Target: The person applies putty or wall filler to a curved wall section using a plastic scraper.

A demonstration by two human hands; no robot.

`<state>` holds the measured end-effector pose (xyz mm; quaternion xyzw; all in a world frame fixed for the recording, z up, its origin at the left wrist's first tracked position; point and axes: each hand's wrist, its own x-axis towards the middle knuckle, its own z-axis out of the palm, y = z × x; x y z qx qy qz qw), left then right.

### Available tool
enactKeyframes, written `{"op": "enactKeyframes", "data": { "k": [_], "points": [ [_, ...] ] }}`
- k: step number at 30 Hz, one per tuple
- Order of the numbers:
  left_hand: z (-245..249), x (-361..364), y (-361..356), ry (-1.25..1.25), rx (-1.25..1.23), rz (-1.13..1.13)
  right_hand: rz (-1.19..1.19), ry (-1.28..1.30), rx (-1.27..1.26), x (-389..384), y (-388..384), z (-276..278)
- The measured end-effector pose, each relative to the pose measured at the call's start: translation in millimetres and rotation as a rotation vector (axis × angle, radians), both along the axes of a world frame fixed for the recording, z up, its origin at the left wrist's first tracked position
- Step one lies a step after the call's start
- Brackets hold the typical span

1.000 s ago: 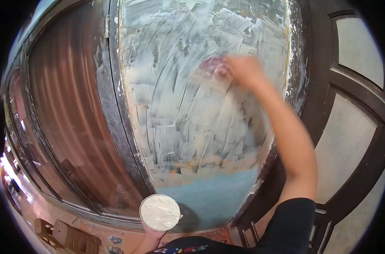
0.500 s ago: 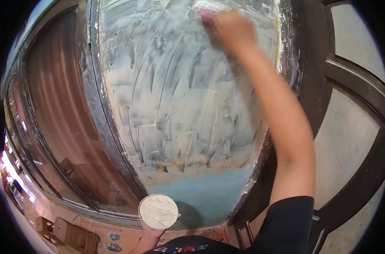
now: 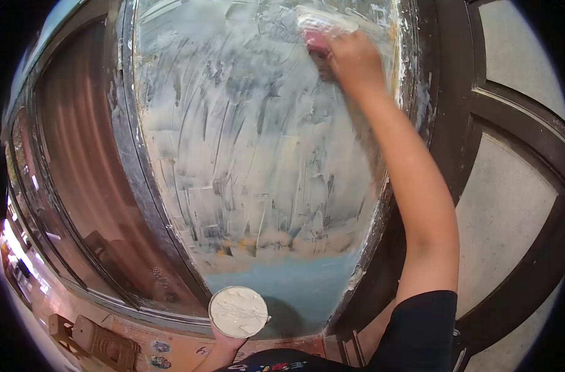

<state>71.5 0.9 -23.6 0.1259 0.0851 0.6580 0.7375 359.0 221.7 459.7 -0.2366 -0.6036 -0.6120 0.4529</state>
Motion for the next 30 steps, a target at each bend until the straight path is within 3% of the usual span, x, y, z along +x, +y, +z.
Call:
{"op": "enactKeyframes", "data": {
  "k": [1, 3, 6, 8, 11, 13, 14, 16, 18, 21, 22, 26, 30],
  "points": [
    [0.4, 3.1, 0.1, 0.005, 0.009, -0.01, -0.007, -0.058, -0.092, -6.2, 1.6, -24.1],
    [1.5, 10.1, -0.2, 0.002, 0.017, -0.022, 0.164, -0.253, -0.004, -19.7, 6.2, -65.0],
    [3.5, 11.9, 1.5, -0.115, -0.001, -0.094, 0.229, -0.384, -0.003, -25.7, -20.3, -70.3],
    [-1.1, 13.0, 3.5, -0.037, -0.009, -0.055, 0.31, -0.246, -0.176, -15.4, -33.0, -43.5],
    [8.2, 18.8, 8.3, 0.079, 0.018, 0.002, 0.551, 0.287, -0.418, -0.4, -30.1, 21.3],
    [8.1, 21.1, 11.4, -0.1, 0.03, -0.029, 0.962, 0.389, -0.699, 16.5, -1.4, 66.0],
    [15.4, 25.9, 9.7, 0.016, 0.012, 0.027, 0.904, 0.421, -0.757, 25.5, 12.8, 85.0],
    [4.7, 27.1, 12.3, 0.02, 0.003, 0.04, 0.852, 0.451, -0.814, 34.1, 21.4, 101.0],
    [7.4, 25.6, 12.5, 0.021, 0.029, 0.019, 0.105, 0.509, -0.792, 46.2, 24.6, 111.6],
    [7.3, 25.8, 13.7, 0.0, 0.068, 0.006, 0.118, 0.489, -0.72, 74.6, 39.2, 117.0],
    [3.8, 23.9, 16.5, -0.186, 0.005, -0.035, 0.001, 0.52, -0.607, 78.0, 41.0, 118.3],
    [5.5, 21.8, 8.2, -0.046, -0.006, 0.051, -0.082, 0.513, -0.59, 113.7, 43.7, 133.4],
    [2.8, 15.8, -5.2, -0.018, 0.039, 0.109, -0.025, 0.626, -0.224, 110.5, 12.0, 133.2]
  ]
}}
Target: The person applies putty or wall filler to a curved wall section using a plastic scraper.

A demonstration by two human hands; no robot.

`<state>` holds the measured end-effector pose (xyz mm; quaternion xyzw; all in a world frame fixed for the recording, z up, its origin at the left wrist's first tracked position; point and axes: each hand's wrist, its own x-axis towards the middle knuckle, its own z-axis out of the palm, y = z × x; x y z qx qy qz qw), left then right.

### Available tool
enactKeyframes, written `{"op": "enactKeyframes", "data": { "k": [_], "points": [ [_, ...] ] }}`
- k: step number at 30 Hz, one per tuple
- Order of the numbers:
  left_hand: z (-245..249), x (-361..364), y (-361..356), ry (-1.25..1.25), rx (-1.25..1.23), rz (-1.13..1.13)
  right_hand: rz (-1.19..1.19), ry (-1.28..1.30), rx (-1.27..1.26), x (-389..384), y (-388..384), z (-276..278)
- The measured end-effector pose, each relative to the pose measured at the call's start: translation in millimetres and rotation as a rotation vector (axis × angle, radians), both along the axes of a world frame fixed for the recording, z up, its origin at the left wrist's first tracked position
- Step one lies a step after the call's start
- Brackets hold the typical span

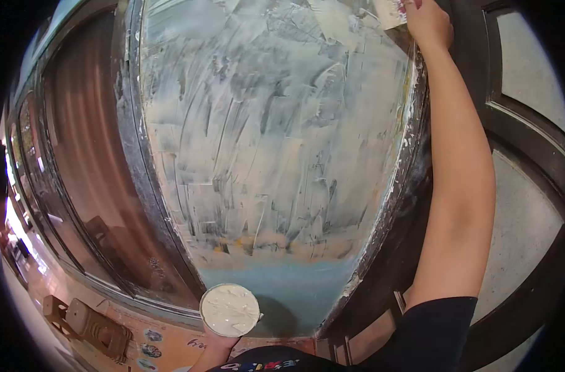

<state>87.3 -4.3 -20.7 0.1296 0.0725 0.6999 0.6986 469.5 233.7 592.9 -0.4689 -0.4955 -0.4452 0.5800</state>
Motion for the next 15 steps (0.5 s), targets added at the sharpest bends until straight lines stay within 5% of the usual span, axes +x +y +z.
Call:
{"op": "enactKeyframes", "data": {
  "k": [3, 4, 5, 9, 10, 12, 13, 15],
  "points": [
    [12.2, -0.1, -12.1, 0.242, 0.059, 0.127, 0.013, 0.047, 0.168, -37.3, -40.1, -11.6],
    [-6.5, -7.5, -5.8, -0.209, 0.066, -0.066, 0.016, 0.058, 0.158, -64.8, -58.1, -21.9],
    [-5.7, -8.2, -5.3, -0.206, 0.069, -0.068, 0.018, 0.071, 0.148, -85.6, -71.0, -31.2],
    [0.0, -4.2, -3.3, -0.109, -0.025, -0.066, 0.098, -0.371, 0.097, -125.2, -18.1, -100.0],
    [1.0, -1.5, -4.1, 0.016, -0.049, -0.019, -0.048, -0.539, 0.15, -145.0, -11.4, -129.9],
    [9.6, -0.7, -7.6, -0.092, -0.043, -0.1, 0.093, -0.779, 0.346, -173.0, -10.9, -170.3],
    [13.0, -2.1, -8.2, -0.194, -0.035, -0.173, 0.081, -0.851, 0.276, -181.7, -24.5, -180.6],
    [2.2, -6.5, -10.7, 0.005, -0.033, -0.068, 0.162, -0.904, 0.347, -180.4, -43.7, -171.0]
  ]
}}
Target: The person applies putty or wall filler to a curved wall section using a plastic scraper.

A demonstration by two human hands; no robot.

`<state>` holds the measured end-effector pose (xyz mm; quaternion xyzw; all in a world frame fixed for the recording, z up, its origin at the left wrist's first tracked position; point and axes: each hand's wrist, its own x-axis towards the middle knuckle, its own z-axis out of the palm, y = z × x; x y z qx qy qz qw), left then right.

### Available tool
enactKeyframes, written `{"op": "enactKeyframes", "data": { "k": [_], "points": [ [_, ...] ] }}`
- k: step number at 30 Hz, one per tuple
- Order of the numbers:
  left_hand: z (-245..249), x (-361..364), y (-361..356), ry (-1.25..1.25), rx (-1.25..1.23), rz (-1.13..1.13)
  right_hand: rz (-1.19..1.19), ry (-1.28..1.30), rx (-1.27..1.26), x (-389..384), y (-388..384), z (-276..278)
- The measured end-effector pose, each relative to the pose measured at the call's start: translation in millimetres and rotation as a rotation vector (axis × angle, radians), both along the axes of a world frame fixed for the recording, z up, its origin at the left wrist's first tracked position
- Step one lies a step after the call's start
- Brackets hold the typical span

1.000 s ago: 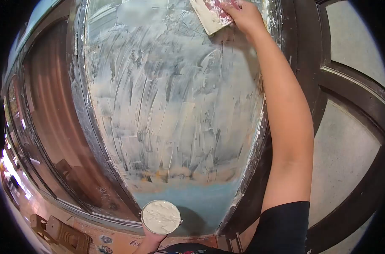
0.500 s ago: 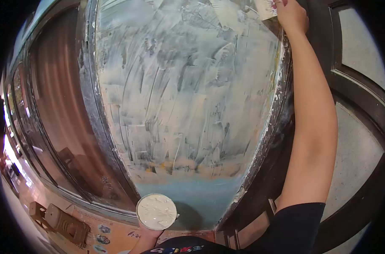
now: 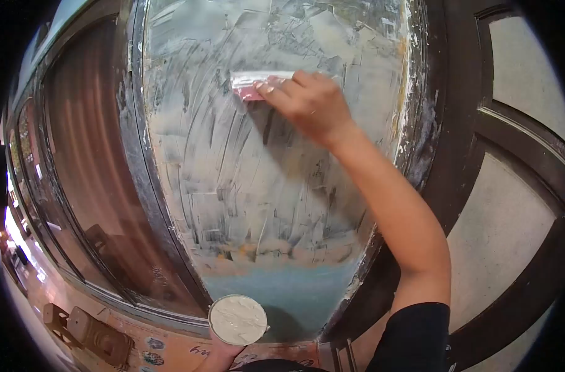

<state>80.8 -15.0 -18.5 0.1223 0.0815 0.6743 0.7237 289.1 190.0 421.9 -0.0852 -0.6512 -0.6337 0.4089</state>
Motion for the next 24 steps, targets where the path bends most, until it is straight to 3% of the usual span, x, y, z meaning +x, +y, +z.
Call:
{"op": "enactKeyframes", "data": {
  "k": [2, 3, 5, 6, 7, 11, 14, 17, 20, 21, 22, 24],
  "points": [
    [-7.9, -7.7, -2.5, 0.049, 0.005, 0.03, -0.023, 0.104, 0.008, 24.6, 2.9, 29.6],
    [-24.2, -15.7, -0.6, 0.198, -0.008, 0.07, 0.014, 0.236, 0.022, 41.3, 3.7, 45.2],
    [-0.3, -21.3, -9.1, 0.214, -0.004, 0.049, 0.04, 0.367, 0.036, 55.2, 12.4, 51.3],
    [9.4, -23.5, -9.9, 0.226, 0.012, 0.035, -0.081, 0.533, -0.077, 54.6, 25.8, 43.5],
    [7.8, -31.0, -7.4, -0.012, -0.001, -0.068, -0.201, 0.699, -0.19, 52.8, 36.6, 36.1],
    [2.6, -51.8, -0.3, -0.099, 0.026, -0.085, 0.016, 0.051, -0.085, -19.5, 2.3, -21.5],
    [-0.2, -64.2, -2.2, 0.062, 0.002, 0.006, -0.057, 0.106, -0.045, -15.2, -5.4, 11.0],
    [-8.3, -75.2, -1.0, -0.048, 0.026, -0.003, 0.0, 0.523, -0.077, 17.0, 11.5, 63.7],
    [-7.7, -76.5, -3.8, -0.03, 0.005, 0.033, -0.206, 0.672, -0.201, 2.1, 31.2, 47.0],
    [-7.4, -76.5, -3.7, 0.018, -0.012, 0.048, -0.076, 0.393, -0.078, -15.6, 24.4, 23.6],
    [-9.0, -76.5, -4.9, 0.013, -0.015, 0.049, -0.202, 0.275, -0.085, -33.7, 21.8, 0.7],
    [-9.8, -80.7, -5.5, 0.034, -0.016, 0.032, 0.048, 0.042, -0.099, -62.3, -1.2, -30.9]
  ]
}}
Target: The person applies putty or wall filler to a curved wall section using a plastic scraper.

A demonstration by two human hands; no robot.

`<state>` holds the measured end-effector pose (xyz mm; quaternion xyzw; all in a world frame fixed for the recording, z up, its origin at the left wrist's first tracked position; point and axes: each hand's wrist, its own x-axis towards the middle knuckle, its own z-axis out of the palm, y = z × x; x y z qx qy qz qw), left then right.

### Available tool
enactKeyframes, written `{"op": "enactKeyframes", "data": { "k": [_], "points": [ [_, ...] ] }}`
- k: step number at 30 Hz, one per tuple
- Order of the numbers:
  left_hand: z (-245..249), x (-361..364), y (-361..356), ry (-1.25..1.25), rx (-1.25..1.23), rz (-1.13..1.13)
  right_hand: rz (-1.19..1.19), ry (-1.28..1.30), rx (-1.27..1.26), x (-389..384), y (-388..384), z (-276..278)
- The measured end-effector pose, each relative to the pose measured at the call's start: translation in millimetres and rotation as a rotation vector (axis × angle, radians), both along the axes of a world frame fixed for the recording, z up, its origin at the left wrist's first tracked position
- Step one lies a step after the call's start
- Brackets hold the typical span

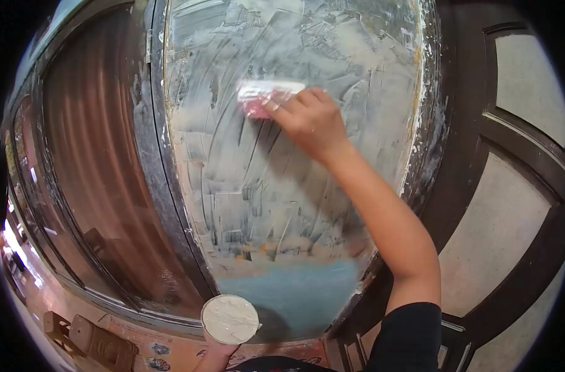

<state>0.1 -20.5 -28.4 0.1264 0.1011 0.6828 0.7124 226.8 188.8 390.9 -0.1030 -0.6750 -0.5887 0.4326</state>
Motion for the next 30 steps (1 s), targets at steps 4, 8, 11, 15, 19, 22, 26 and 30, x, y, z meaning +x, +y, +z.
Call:
{"op": "enactKeyframes", "data": {
  "k": [4, 8, 11, 15, 19, 22, 26, 30],
  "points": [
    [4.2, -7.4, -0.5, -0.118, 0.007, -0.048, 0.196, 0.005, -0.261, -19.5, -52.9, -48.1],
    [7.6, -3.0, 9.6, -0.179, 0.021, -0.072, 0.523, 0.031, -0.983, -37.1, -82.2, -158.7],
    [11.1, 5.8, 17.7, -0.164, 0.028, -0.078, 0.531, -0.041, -1.451, -55.2, -95.7, -243.6],
    [22.6, 18.1, 19.9, 0.032, 0.03, -0.031, 0.37, -0.161, -1.801, -60.4, -109.3, -280.2],
    [8.2, 21.8, 25.8, -0.211, 0.051, -0.138, 0.353, -0.153, -1.811, -51.4, -110.0, -291.6],
    [22.9, 34.2, 15.3, 0.241, 0.29, 0.039, 0.367, -0.125, -1.802, -44.2, -113.1, -298.2],
    [23.0, 40.5, 18.5, -0.1, 0.191, -0.103, 0.343, -0.112, -1.806, -34.2, -115.9, -302.7],
    [16.5, 49.0, 23.4, -0.009, 0.207, -0.089, 0.339, -0.103, -1.793, -19.8, -110.3, -308.9]
  ]
}}
